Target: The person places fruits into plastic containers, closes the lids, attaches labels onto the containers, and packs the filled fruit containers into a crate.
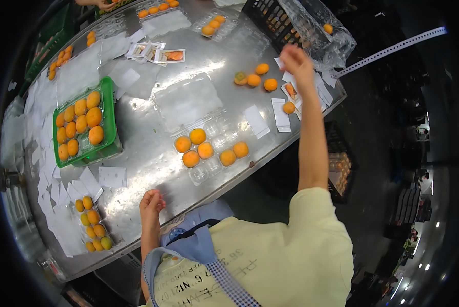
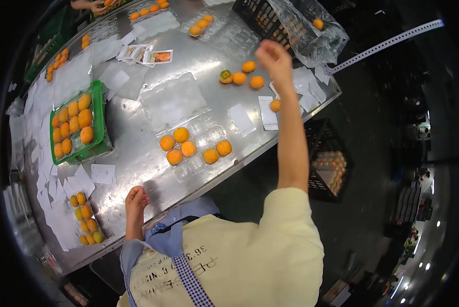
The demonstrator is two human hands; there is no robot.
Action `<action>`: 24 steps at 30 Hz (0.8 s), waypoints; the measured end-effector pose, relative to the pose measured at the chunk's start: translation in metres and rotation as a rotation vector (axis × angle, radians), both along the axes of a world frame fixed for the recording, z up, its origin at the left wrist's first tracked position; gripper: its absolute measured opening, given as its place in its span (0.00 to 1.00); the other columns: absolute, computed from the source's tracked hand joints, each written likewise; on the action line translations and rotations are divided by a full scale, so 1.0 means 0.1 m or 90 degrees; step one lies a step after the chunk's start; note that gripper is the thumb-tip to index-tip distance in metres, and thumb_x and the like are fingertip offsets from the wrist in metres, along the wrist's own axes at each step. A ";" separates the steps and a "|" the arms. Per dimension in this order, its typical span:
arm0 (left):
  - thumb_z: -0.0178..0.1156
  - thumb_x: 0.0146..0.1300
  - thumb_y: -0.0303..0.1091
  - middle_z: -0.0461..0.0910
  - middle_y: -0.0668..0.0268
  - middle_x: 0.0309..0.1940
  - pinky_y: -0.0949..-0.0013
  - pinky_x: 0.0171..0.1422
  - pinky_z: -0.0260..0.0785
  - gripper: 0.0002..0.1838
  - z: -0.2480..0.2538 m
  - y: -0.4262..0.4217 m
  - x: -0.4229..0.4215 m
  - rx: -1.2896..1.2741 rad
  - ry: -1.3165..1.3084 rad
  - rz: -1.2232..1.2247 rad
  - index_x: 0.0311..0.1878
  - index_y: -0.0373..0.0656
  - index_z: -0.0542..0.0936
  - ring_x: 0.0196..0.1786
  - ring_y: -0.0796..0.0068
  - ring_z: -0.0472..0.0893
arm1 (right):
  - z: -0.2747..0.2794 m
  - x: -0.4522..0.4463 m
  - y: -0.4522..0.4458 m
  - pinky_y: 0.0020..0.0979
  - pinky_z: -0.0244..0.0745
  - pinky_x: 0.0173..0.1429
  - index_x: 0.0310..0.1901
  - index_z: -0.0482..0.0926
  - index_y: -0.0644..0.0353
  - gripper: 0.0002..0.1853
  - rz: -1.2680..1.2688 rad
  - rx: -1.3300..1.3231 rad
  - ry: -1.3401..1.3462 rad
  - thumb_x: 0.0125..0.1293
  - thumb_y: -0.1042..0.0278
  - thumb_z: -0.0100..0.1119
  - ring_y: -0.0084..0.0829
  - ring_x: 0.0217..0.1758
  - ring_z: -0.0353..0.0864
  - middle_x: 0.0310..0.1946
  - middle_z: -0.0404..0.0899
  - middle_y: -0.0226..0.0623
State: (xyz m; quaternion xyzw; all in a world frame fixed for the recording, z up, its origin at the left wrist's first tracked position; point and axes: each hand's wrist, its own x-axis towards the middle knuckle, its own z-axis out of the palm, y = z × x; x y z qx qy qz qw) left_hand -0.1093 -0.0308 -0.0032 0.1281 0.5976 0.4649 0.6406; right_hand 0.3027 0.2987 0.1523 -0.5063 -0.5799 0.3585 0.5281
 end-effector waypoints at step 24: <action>0.58 0.67 0.35 0.77 0.73 0.33 0.78 0.39 0.69 0.06 -0.03 -0.07 0.03 -0.015 0.009 -0.045 0.42 0.45 0.78 0.31 0.84 0.75 | -1.44 -0.96 -1.94 0.38 0.69 0.59 0.53 0.77 0.59 0.27 0.210 -0.092 -0.449 0.49 0.64 0.69 0.43 0.54 0.73 0.48 0.78 0.42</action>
